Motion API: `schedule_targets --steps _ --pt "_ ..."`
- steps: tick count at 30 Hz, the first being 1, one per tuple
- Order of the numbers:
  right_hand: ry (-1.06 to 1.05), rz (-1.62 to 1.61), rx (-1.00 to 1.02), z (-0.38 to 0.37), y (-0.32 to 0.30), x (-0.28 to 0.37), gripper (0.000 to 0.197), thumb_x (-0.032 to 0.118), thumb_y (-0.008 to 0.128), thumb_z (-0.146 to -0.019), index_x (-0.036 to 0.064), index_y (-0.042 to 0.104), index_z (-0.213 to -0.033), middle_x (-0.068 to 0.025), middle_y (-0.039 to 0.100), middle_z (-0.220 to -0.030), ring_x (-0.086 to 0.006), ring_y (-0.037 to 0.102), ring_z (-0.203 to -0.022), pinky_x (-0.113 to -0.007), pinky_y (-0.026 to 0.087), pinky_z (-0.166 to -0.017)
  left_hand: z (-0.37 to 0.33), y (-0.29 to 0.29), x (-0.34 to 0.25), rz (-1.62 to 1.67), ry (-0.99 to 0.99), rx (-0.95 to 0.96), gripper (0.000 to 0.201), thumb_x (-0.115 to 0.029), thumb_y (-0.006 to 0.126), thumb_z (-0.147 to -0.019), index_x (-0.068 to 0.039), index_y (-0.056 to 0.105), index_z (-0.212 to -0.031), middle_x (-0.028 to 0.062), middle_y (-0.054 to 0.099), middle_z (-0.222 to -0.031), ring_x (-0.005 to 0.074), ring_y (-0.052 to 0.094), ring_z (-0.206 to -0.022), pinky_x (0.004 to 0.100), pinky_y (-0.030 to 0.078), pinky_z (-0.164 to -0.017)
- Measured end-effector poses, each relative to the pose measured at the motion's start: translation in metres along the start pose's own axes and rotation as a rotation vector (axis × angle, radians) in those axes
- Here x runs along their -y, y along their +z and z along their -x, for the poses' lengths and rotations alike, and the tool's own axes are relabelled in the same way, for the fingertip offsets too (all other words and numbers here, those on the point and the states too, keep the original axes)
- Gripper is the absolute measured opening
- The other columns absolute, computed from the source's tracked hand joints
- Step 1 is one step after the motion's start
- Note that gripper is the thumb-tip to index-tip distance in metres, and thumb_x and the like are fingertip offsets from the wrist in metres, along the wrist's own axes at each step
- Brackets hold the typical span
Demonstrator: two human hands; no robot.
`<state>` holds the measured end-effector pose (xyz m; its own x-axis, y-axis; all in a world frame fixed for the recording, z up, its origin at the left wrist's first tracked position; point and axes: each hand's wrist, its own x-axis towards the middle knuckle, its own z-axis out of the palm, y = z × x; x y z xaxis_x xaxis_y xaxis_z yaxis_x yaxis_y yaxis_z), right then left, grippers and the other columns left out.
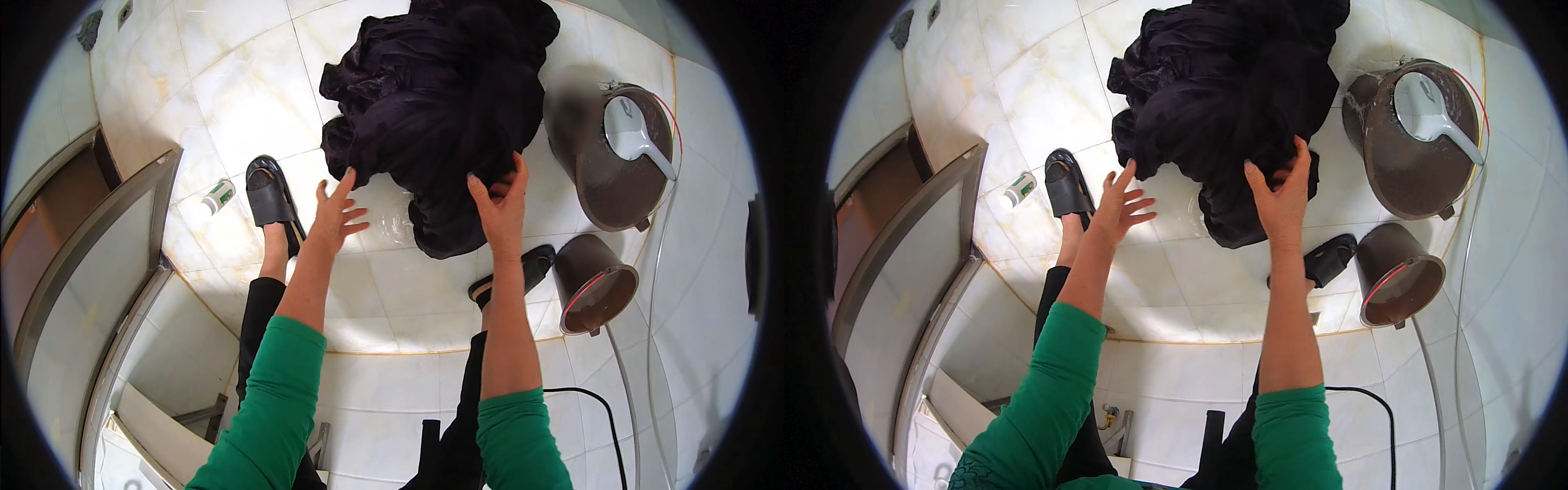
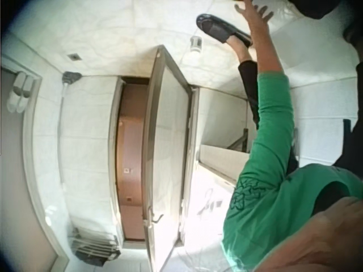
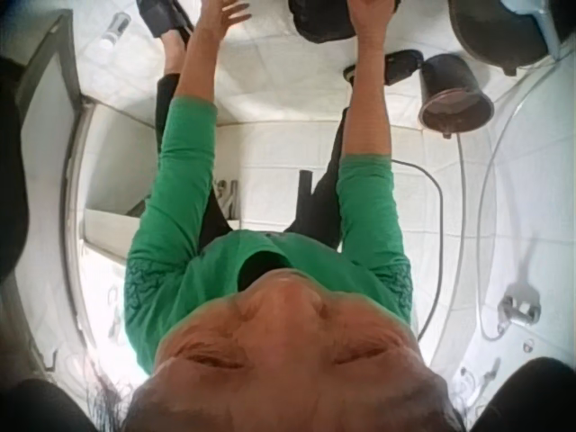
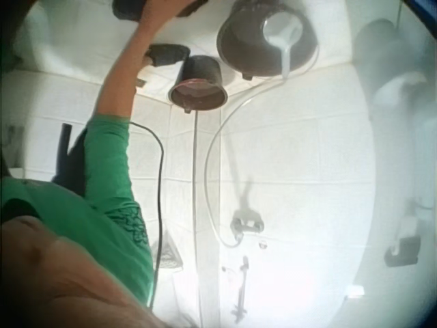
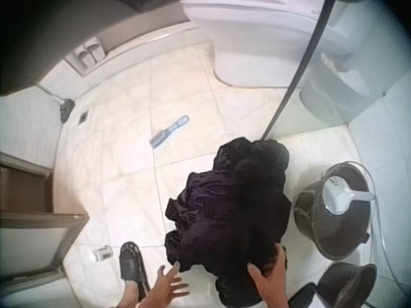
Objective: The person washes a dark garment by hand in a bathroom sink, then moves it to the floor to apply a white powder and scrub with a brush. They rinse the garment using a handheld shower and continue scrubbing and wringing it on the floor.
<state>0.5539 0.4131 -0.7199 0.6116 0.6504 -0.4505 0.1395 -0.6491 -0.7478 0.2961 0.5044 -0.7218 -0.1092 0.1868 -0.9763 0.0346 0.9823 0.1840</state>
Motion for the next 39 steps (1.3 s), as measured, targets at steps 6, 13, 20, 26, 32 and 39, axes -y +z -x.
schedule_targets --steps 6,13,20,26,32,39 --pt "-0.202 0.184 0.223 0.118 0.084 -0.040 0.060 0.016 0.069 -0.079 -0.0027 0.053 -0.134 -0.0267 0.066 -0.114 -0.0434 0.066 -0.097 -0.047 0.054 -0.085 0.002 0.031 -0.002 0.084 0.004 0.369 0.123 -0.074 0.071 -0.075 -0.013 0.007 -0.160 0.0191 0.026 -0.157 0.0363 0.039 -0.136 0.0488 0.040 -0.106" --pt "-0.113 0.192 0.424 0.168 0.081 -0.050 0.035 0.004 0.064 -0.086 0.0014 0.060 -0.121 -0.0179 0.068 -0.090 -0.0352 0.068 -0.086 -0.043 0.055 -0.073 -0.003 0.020 0.009 -0.193 0.131 0.232 0.120 -0.051 0.087 -0.072 -0.008 0.015 -0.158 0.0227 0.045 -0.145 0.0297 0.043 -0.135 0.0399 0.030 -0.114" --pt "-0.426 0.340 -0.224 -0.102 0.030 0.045 0.075 0.039 0.077 -0.084 0.0036 0.045 -0.141 -0.0213 0.056 -0.123 -0.0398 0.057 -0.109 -0.048 0.051 -0.084 -0.013 0.056 -0.006 -0.088 0.440 0.116 0.121 -0.053 0.086 -0.074 -0.011 0.011 -0.159 0.0186 0.034 -0.152 0.0287 0.036 -0.139 0.0388 0.029 -0.115" --pt "-0.118 0.691 0.003 -0.116 0.112 0.060 0.106 0.041 0.083 -0.074 0.0048 0.023 -0.154 -0.0290 0.043 -0.138 -0.0484 0.051 -0.119 -0.050 0.049 -0.093 -0.019 0.073 -0.026 0.071 0.179 0.157 0.128 -0.066 0.081 -0.071 -0.023 0.000 -0.160 0.0142 0.020 -0.161 0.0322 0.027 -0.145 0.0459 0.029 -0.115" --pt "0.218 -0.311 0.192 -0.008 0.068 0.065 0.061 0.008 0.067 -0.080 0.0017 0.047 -0.137 -0.0234 0.063 -0.119 -0.0314 0.061 -0.116 -0.036 0.049 -0.095 -0.047 0.062 -0.022 0.295 0.129 0.069 0.103 -0.051 0.082 -0.075 -0.020 0.021 -0.153 0.0133 0.040 -0.148 0.0326 0.044 -0.132 0.0492 0.042 -0.106" --pt "0.378 -1.025 0.178 0.061 -0.020 0.151 0.074 0.002 0.069 -0.074 -0.0027 0.046 -0.143 -0.0135 0.059 -0.130 -0.0210 0.056 -0.120 -0.032 0.042 -0.105 -0.001 0.021 -0.064 0.374 0.241 0.311 0.044 0.002 0.064 -0.074 -0.001 0.058 -0.118 0.0125 0.067 -0.110 0.0287 0.067 -0.096 0.0401 0.056 -0.090"
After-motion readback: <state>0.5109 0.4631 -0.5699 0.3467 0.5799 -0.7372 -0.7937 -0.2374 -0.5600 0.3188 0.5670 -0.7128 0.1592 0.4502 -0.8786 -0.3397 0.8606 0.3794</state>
